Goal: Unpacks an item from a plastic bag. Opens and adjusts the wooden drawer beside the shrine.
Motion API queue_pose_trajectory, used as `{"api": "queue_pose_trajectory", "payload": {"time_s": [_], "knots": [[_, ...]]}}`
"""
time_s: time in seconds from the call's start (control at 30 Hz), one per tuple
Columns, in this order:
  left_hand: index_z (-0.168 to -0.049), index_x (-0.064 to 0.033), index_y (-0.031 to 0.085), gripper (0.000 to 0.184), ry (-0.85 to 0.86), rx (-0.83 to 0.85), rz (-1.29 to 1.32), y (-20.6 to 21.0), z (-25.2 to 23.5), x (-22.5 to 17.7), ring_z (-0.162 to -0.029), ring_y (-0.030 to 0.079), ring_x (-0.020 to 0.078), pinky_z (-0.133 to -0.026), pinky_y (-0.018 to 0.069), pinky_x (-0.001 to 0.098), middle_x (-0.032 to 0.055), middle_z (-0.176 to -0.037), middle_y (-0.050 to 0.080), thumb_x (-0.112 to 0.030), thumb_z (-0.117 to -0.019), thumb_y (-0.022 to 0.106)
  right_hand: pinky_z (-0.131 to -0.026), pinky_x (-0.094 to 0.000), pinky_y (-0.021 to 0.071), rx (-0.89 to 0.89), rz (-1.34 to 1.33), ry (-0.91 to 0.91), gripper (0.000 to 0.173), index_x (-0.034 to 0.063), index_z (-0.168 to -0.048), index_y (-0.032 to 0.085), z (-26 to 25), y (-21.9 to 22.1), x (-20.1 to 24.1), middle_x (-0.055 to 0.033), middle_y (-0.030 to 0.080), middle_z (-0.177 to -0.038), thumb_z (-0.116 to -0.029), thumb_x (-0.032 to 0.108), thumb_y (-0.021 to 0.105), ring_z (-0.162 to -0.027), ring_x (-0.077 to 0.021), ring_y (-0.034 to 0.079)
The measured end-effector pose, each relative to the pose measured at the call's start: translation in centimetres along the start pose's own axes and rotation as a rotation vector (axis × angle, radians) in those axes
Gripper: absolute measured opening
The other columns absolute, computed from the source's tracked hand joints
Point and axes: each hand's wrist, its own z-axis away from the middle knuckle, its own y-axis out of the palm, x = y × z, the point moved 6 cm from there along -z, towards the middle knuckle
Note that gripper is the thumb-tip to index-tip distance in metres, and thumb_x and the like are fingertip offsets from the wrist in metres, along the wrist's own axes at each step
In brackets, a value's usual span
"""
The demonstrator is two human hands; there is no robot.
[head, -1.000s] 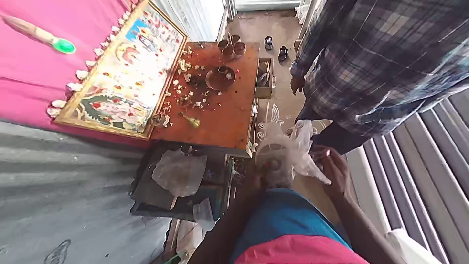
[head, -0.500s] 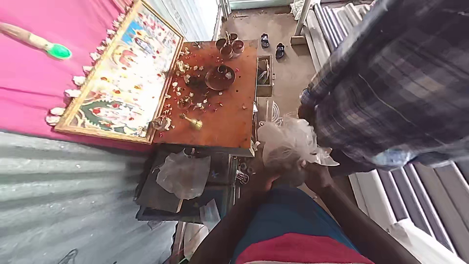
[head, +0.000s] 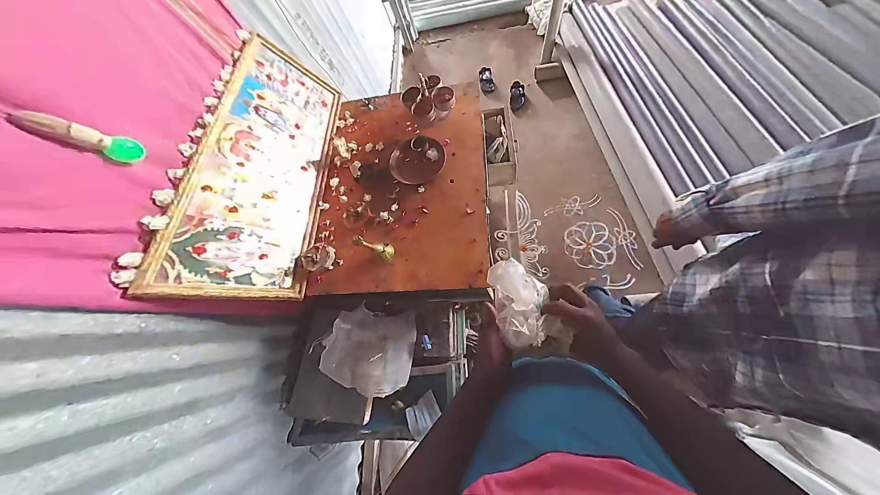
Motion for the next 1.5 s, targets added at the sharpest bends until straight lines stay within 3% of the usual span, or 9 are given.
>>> {"api": "queue_pose_trajectory", "payload": {"time_s": [0.13,0.23,0.43,0.63,0.87,1.03,1.2,1.37,1.5], "knots": [[-0.150,0.0107,0.031,0.061,0.020,0.119,-0.042,-0.5,-0.5,-0.6,-0.117,0.059,0.0093,-0.102,0.0501,0.0281,0.0191,-0.135,0.055,-0.027,-0.1041,0.046,-0.087,-0.0432,0.0576,0.069,0.091,0.048,0.018,0.0068,-0.099,0.076,-0.7,0.4,0.8,-0.0158,0.070,-0.104,-0.0843,0.004,0.065,-0.101,-0.0290,0.067],[-0.132,0.0124,0.046,0.050,0.046,0.087,-0.070,-0.9,-1.4,-1.1,-0.094,0.067,0.0041,-0.088,0.0575,0.0241,0.0090,-0.107,0.068,-0.009,-0.0913,0.067,-0.090,-0.0444,0.0559,0.162,0.087,0.029,0.021,0.0088,-0.103,0.075,-1.1,1.0,1.1,-0.0139,0.069,-0.106,-0.0836,0.008,0.067,-0.105,-0.0290,0.066],[-0.130,0.0094,0.050,0.042,0.078,0.060,-0.030,-1.8,-2.4,-0.2,-0.094,0.071,0.0142,-0.086,0.0607,0.0328,0.0135,-0.105,0.070,-0.004,-0.0938,0.066,-0.103,-0.0405,0.0488,0.518,-0.267,0.022,0.044,0.0101,-0.122,0.072,-3.2,0.3,-0.1,-0.0104,0.065,-0.121,-0.0795,0.020,0.074,-0.118,-0.0215,0.058],[-0.133,0.0079,0.049,0.044,-0.016,0.082,-0.127,-1.6,-2.6,-1.2,-0.098,0.069,0.0106,-0.087,0.0596,0.0295,0.0125,-0.111,0.067,-0.004,-0.0937,0.066,-0.117,-0.0402,0.0414,0.506,-0.209,0.091,0.123,0.0168,-0.161,0.031,-6.6,-0.3,-0.3,-0.0076,0.029,-0.165,-0.0594,0.047,0.092,-0.150,-0.0204,0.033],[-0.130,0.0087,0.050,0.032,0.074,0.100,0.027,-1.9,-3.0,-1.5,-0.100,0.065,0.0048,-0.091,0.0561,0.0251,0.0062,-0.109,0.066,0.002,-0.0988,0.045,-0.108,-0.0371,0.0490,0.311,-0.280,-0.164,0.025,0.0011,-0.112,0.074,-5.8,2.9,0.6,-0.0123,0.072,-0.120,-0.0988,0.014,0.058,-0.121,-0.0204,0.064],[-0.138,0.0054,0.046,0.047,0.035,0.198,0.093,-1.7,-3.8,0.2,-0.104,0.065,0.0090,-0.094,0.0558,0.0322,0.0078,-0.116,0.065,-0.022,-0.1005,0.048,-0.105,-0.0399,0.0504,0.162,-0.116,-0.163,0.018,0.0066,-0.100,0.076,-4.3,3.1,-1.0,-0.0089,0.075,-0.111,-0.0973,0.011,0.059,-0.116,-0.0228,0.066],[-0.136,0.0059,0.049,0.041,-0.023,0.103,-0.035,-0.3,-5.0,0.9,-0.098,0.069,0.0162,-0.088,0.0595,0.0361,0.0145,-0.113,0.068,-0.020,-0.1048,0.053,-0.124,-0.0494,0.0224,0.451,-0.338,0.036,0.038,0.0102,-0.108,0.078,-4.7,2.3,-2.9,-0.0194,0.049,-0.150,-0.0946,0.040,0.059,-0.150,-0.0338,0.030],[-0.135,0.0098,0.050,0.049,0.121,0.045,-0.168,1.1,-6.8,0.3,-0.102,0.069,0.0122,-0.093,0.0586,0.0300,0.0149,-0.115,0.069,-0.009,-0.0945,0.069,-0.103,-0.0344,0.0531,0.134,-0.768,0.606,0.059,0.0012,-0.138,0.045,-2.9,0.6,-7.6,-0.0077,0.064,-0.130,-0.0919,0.026,0.073,-0.121,-0.0144,0.062],[-0.135,0.0065,0.057,0.056,0.154,-0.015,-0.507,2.7,-10.5,1.7,-0.106,0.070,0.0171,-0.099,0.0567,0.0364,0.0168,-0.117,0.071,-0.022,-0.0906,0.077,-0.085,-0.0305,0.0600,0.205,-0.676,0.834,0.046,0.0022,-0.132,0.058,-1.9,0.3,-12.0,-0.0046,0.074,-0.103,-0.0931,0.022,0.072,-0.092,-0.0106,0.071]]}}
